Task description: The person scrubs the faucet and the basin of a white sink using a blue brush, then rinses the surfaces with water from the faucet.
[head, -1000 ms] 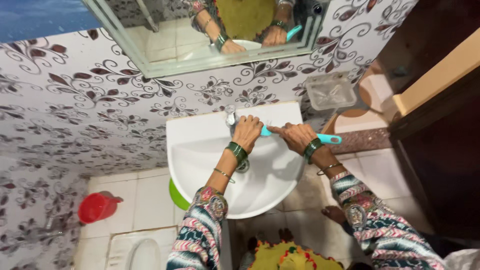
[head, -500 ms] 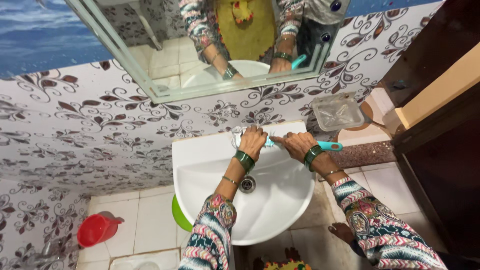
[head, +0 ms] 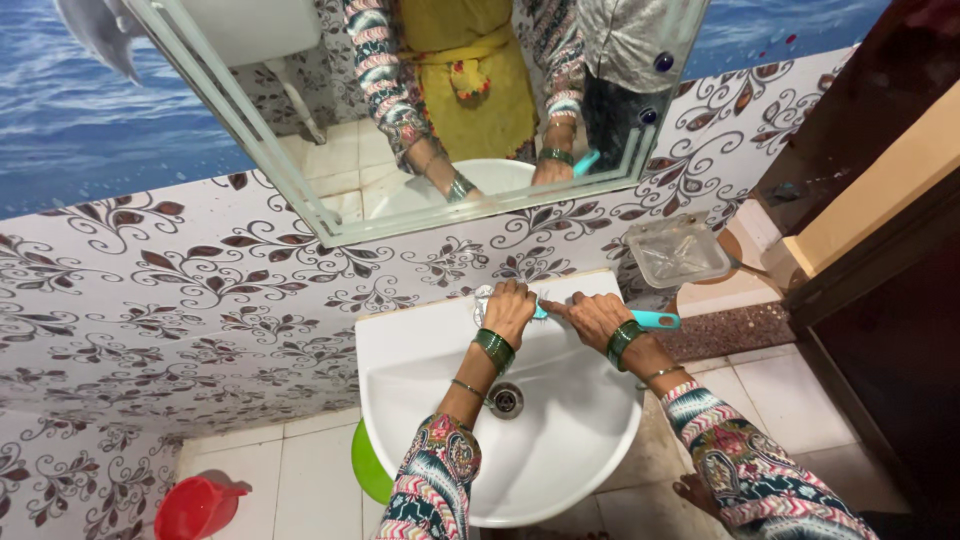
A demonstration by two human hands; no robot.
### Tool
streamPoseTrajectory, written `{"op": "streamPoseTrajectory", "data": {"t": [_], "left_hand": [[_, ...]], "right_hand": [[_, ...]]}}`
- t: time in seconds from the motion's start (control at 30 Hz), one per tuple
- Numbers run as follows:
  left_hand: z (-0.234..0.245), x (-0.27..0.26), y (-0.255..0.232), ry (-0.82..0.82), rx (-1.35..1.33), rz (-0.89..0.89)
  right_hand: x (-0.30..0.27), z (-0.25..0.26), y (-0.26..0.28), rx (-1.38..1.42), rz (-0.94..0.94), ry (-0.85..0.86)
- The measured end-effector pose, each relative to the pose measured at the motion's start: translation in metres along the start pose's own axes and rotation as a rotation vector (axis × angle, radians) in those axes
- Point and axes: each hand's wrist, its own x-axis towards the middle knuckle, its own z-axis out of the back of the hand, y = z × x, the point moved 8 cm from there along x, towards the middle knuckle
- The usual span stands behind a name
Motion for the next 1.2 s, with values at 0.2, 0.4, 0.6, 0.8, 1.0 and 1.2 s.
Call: {"op": "streamPoseTrajectory", "data": {"t": [0.2,0.4,0.6,0.8,1.0,1.2], "left_hand": [[-0.015,-0.006,-0.007,0.08,-0.023,-0.052],[-0.025,0.021,0.013,-0.306,-0.006,-0.033],[-0.045,0.011,-0.014,-0.044,-0.169,0.011],[-0.052,0.034,-0.009,-0.42,0.014,-0.028],[-0.077,0.035,-0.018,-0.132,-0.102,0.003],[-0.023,0.05,-0.012,-0.259,0.089,-0.04]], "right_hand": [[-0.009,-0.009,-0.002,-0.004,-0.01,0.038],[0.032,-0.003,-0.022,-0.022,0.069,0.025],[-0.001,-0.012,-0.029,-0.024,0.135,0.082],[0.029,-0.008,-0.052,-0.037,0.104,0.032],[-0.001,-0.011,-0.05,-0.007,0.116,0.11],[0.028,-0.014,-0.047,-0.039,0.118,0.036]]}}
